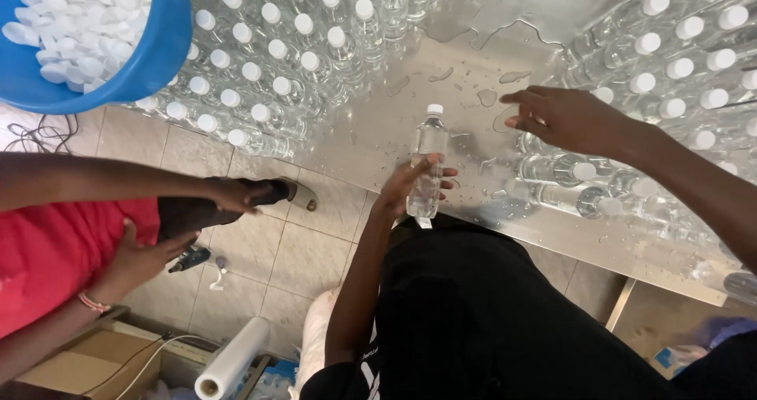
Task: Manually placing and screwing plastic caps onto water bottles at a production station.
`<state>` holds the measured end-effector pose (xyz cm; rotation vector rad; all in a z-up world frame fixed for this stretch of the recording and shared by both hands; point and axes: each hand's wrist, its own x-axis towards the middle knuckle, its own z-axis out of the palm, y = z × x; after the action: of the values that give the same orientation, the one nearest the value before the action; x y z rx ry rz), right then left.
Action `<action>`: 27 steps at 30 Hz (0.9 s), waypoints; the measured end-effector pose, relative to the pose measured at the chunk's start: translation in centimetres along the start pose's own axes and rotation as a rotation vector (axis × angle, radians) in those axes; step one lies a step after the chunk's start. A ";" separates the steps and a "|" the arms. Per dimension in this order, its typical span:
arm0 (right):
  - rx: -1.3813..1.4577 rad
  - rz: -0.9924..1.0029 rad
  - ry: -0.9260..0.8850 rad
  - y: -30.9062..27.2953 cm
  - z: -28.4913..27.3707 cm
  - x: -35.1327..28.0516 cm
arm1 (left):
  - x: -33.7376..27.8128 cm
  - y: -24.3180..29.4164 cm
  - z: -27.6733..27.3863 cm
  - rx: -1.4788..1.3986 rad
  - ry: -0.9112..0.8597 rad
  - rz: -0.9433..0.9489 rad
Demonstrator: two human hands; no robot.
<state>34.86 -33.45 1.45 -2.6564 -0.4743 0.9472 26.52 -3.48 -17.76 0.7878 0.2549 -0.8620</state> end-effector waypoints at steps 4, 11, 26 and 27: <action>0.031 -0.107 0.036 -1.8 0.0 0.2 | -1.1 1.0 1.5 0.051 -0.008 -0.016; 0.388 -0.353 0.026 -0.6 0.5 2.1 | -1.1 -1.1 1.5 0.056 -0.358 0.003; -0.446 -0.933 0.504 1.4 4.5 -1.3 | -0.5 -1.6 3.2 -0.311 -1.017 -0.320; -0.535 -1.084 0.688 0.8 3.5 -2.4 | 0.3 -3.4 3.1 -0.465 -1.164 -0.315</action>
<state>31.02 -34.56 -0.07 -2.2585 -1.8406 -0.4452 23.83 -7.19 -17.55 -0.2640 -0.4602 -1.3582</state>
